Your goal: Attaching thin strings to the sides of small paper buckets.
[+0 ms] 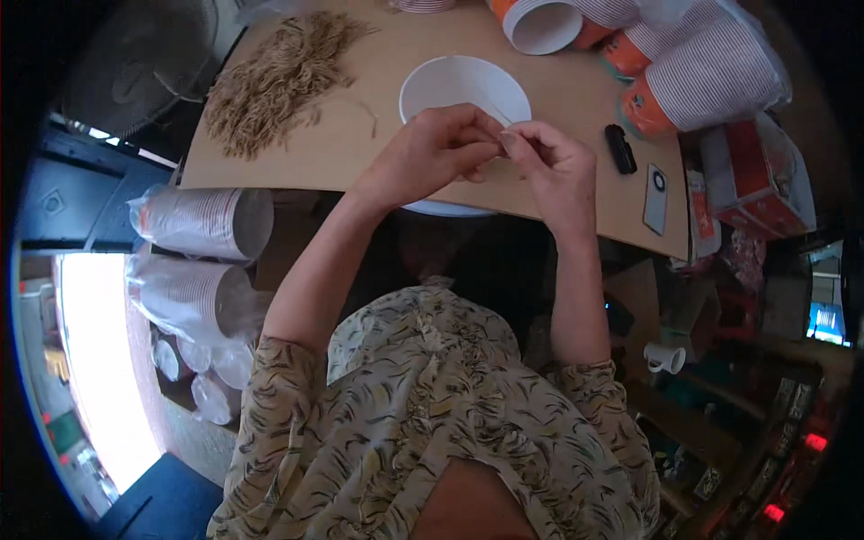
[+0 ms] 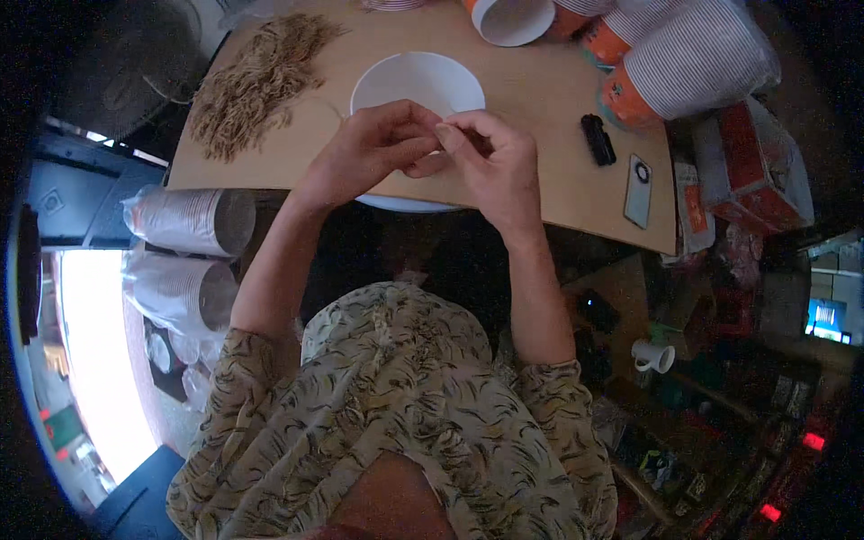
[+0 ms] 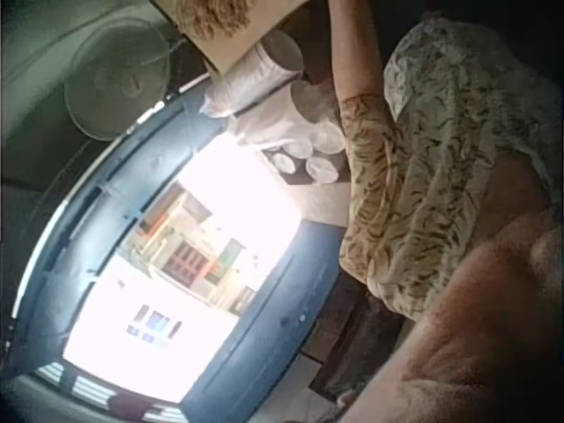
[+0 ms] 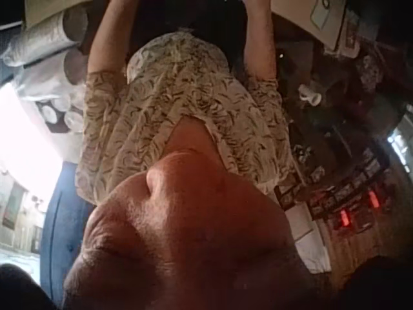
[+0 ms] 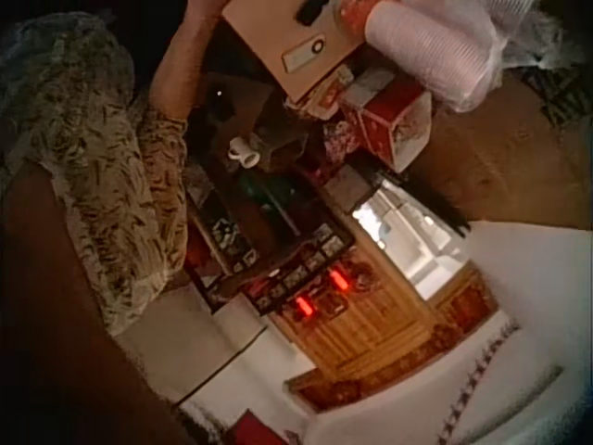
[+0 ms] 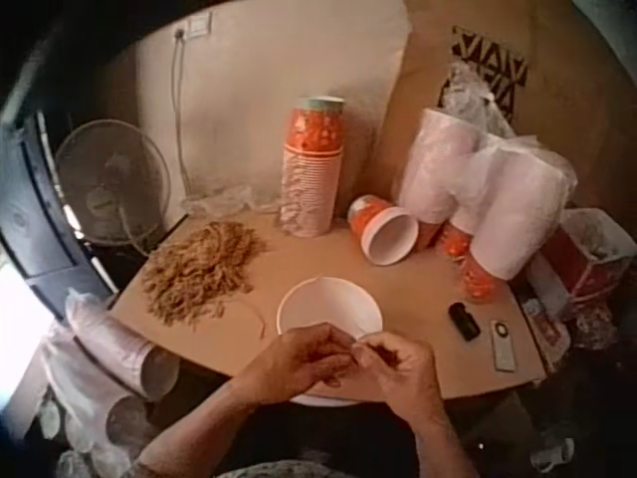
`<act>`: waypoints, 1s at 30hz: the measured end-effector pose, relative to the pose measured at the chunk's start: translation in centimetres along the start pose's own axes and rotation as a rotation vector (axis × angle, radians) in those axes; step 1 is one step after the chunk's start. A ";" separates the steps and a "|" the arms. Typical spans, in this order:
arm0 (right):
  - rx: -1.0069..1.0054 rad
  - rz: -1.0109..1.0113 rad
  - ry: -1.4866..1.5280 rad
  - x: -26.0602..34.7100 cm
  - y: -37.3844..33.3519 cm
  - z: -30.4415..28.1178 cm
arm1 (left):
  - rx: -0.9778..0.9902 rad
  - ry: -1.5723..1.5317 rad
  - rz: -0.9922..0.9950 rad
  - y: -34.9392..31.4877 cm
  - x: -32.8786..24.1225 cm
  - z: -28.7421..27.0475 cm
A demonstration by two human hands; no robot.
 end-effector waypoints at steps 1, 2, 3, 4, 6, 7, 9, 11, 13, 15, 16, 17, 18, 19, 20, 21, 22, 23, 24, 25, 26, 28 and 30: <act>0.020 0.015 0.047 -0.1 0.1 0.0 | 0.013 -0.005 0.000 0.3 0.0 0.1; 0.011 0.022 0.044 -0.1 0.1 -0.2 | 0.039 0.017 0.003 0.6 0.0 0.2; 0.027 0.047 0.039 0.0 0.1 -0.2 | 0.062 0.039 0.006 0.9 0.1 0.3; 0.046 0.068 0.034 0.0 0.1 -0.2 | 0.066 0.036 0.005 1.1 0.5 0.1; 0.039 0.046 0.036 0.1 0.0 -0.2 | 0.104 0.017 0.008 1.6 1.5 0.0; 0.032 0.021 0.037 0.2 0.0 -0.4 | 0.108 0.013 0.008 1.9 1.3 0.2; 0.025 -0.032 0.059 0.6 0.0 -0.6 | 0.100 -0.219 -0.035 2.1 0.9 0.9; 0.024 -0.088 0.085 1.2 0.0 -0.8 | 0.096 -0.252 -0.064 1.7 0.4 0.9; 0.088 -0.054 0.146 1.7 0.0 -1.1 | 0.090 -0.285 -0.096 1.4 0.5 0.5; 0.072 -0.141 0.003 1.8 0.4 -1.7 | 0.109 -0.245 -0.177 1.0 0.8 0.2; 0.051 -0.228 -0.143 2.1 0.6 -1.9 | 0.109 -0.246 -0.181 0.8 0.7 0.1; 0.051 -0.225 -0.140 2.1 1.0 -1.9 | 0.134 -0.215 -0.224 0.6 0.6 0.0; 0.083 -0.265 -0.147 2.3 1.3 -1.8 | 0.158 -0.184 -0.267 0.5 0.6 -0.1; 0.114 -0.306 -0.152 2.3 1.6 -1.7 | 0.157 -0.184 -0.272 0.5 0.4 -0.1; 0.113 -0.304 -0.147 1.8 2.0 -1.5 | 0.147 -0.145 -0.286 0.4 0.3 -0.3; 0.134 -0.313 -0.075 1.2 2.4 -1.2 | 0.137 -0.106 -0.300 0.4 0.3 -0.4; 0.156 -0.321 -0.006 0.7 2.7 -0.9 | 0.138 -0.106 -0.302 0.4 0.2 -0.5; 0.155 -0.319 -0.005 0.3 2.8 -0.6 | 0.169 -0.103 -0.295 0.5 0.2 -0.5; 0.111 -0.270 0.017 -0.3 2.9 -0.3 | 0.200 -0.099 -0.287 0.5 0.2 -0.4; 0.071 -0.224 0.043 -0.7 3.1 -0.2 | 0.195 -0.099 -0.289 0.5 0.2 -0.5; 0.075 -0.225 0.046 -0.6 2.9 -0.2 | 0.185 -0.149 -0.288 0.4 0.3 -0.6; -0.066 -0.227 -0.196 0.2 2.1 -0.9 | 0.169 -0.199 -0.285 0.4 0.3 -0.7; -0.041 -0.100 -0.071 -0.2 0.3 -1.4 | 0.135 -0.224 -0.295 0.4 0.3 -0.7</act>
Point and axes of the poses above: each hand's wrist, its own y-axis towards the middle knuckle, its own z-axis out of the palm, x = y × z, the point moved 4 cm from there along y, towards the middle knuckle, and after that the axes turned 10 degrees about x, right-handed, at the moved point
